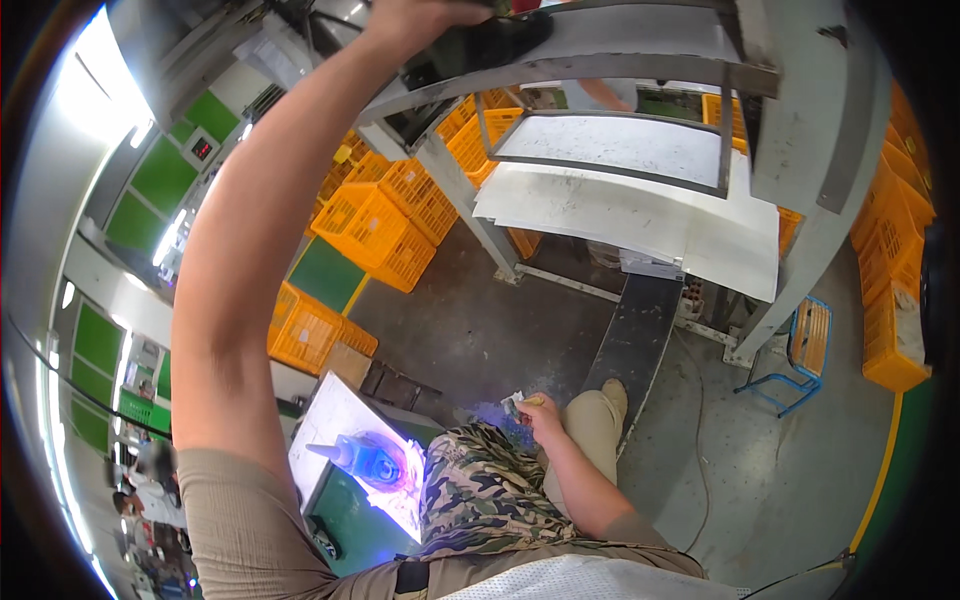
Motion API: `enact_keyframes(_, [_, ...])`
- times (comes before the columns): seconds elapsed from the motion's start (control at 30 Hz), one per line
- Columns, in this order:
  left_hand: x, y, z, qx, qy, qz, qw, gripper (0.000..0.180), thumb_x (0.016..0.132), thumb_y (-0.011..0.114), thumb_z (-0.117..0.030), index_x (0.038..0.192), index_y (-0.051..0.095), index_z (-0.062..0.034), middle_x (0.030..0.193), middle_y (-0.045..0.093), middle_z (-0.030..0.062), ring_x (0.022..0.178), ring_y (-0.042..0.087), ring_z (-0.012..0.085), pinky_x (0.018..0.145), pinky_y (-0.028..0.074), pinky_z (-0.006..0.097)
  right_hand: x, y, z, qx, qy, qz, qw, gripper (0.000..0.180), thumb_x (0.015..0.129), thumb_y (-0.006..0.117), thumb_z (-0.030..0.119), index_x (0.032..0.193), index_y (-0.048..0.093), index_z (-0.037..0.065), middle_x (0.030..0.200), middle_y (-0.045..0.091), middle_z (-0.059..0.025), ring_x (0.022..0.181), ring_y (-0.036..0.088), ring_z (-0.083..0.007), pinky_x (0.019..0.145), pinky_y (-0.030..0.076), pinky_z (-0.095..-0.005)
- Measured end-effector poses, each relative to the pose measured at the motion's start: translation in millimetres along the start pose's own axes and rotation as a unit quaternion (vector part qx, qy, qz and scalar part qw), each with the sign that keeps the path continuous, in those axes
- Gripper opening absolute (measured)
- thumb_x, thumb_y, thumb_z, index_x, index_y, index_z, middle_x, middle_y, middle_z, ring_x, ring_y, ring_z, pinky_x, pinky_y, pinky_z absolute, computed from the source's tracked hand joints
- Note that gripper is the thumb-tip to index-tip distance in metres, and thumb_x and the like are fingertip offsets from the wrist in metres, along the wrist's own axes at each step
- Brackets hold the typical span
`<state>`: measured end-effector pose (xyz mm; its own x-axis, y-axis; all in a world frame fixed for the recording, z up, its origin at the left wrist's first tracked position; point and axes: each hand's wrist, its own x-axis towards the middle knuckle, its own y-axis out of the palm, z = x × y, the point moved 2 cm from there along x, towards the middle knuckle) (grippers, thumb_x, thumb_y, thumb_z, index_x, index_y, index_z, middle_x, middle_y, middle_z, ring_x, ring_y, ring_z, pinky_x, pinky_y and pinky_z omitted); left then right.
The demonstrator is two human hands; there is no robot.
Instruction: The person wipes the exterior of black shoes with a small white cloth. They pick up shoes from a green conveyor belt, wipe the surface, and place them onto a metal shelf. The task is performed repeatedly for multiple pairs of shoes.
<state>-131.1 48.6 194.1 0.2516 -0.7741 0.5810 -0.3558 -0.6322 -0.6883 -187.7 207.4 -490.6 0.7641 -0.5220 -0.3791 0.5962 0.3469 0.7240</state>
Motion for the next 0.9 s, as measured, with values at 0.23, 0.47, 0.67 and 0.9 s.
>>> enact_keyframes(0.23, [52.4, 51.1, 80.7, 0.213, 0.044, -0.081, 0.973, 0.065, 0.071, 0.081, -0.034, 0.123, 0.062, 0.0002, 0.11, 0.069, 0.0217, 0.099, 0.068, 0.0337, 0.088, 0.054, 0.04, -15.2, 12.5, -9.6, -0.019, 0.027, 0.01, 0.999, 0.02, 0.08, 0.073, 0.002, 0.088, 0.055, 0.005, 0.072, 0.06, -0.0066, 0.057, 0.058, -0.0166, 0.049, 0.046, -0.0289])
enact_keyframes(0.47, [-146.8, 67.0, 117.9, 0.071, 0.148, -0.272, 0.948, 0.063, 0.073, 0.077, -0.024, 0.126, 0.053, 0.0008, 0.122, 0.058, 0.0234, 0.116, 0.055, 0.0394, 0.099, 0.045, 0.044, -11.6, 8.5, -25.5, -0.022, 0.063, 0.01, 0.998, 0.017, 0.086, 0.071, 0.01, 0.091, 0.055, 0.007, 0.073, 0.061, -0.0058, 0.058, 0.058, -0.0161, 0.051, 0.049, -0.0297])
enact_keyframes(0.67, [-448.5, 28.2, 162.6, -0.104, -0.047, 0.027, 0.993, 0.04, 0.083, 0.073, -0.017, 0.117, 0.061, 0.0008, 0.108, 0.067, 0.0173, 0.092, 0.069, 0.0303, 0.078, 0.055, 0.037, -4.2, -3.7, -25.8, -0.067, 0.103, -0.015, 0.992, 0.011, 0.091, 0.067, 0.019, 0.093, 0.059, 0.01, 0.077, 0.063, -0.0037, 0.063, 0.061, -0.0172, 0.054, 0.049, -0.0316])
enact_keyframes(0.9, [-822.6, -9.9, 214.5, 0.098, -0.583, 0.049, 0.805, 0.054, 0.073, 0.076, -0.037, 0.115, 0.067, -0.0045, 0.105, 0.071, 0.0144, 0.093, 0.069, 0.0288, 0.086, 0.054, 0.038, 3.8, -13.4, -31.6, -0.112, 0.134, 0.008, 0.985, 0.016, 0.092, 0.065, 0.026, 0.093, 0.063, 0.011, 0.075, 0.064, -0.0032, 0.067, 0.061, -0.0169, 0.059, 0.048, -0.0328])
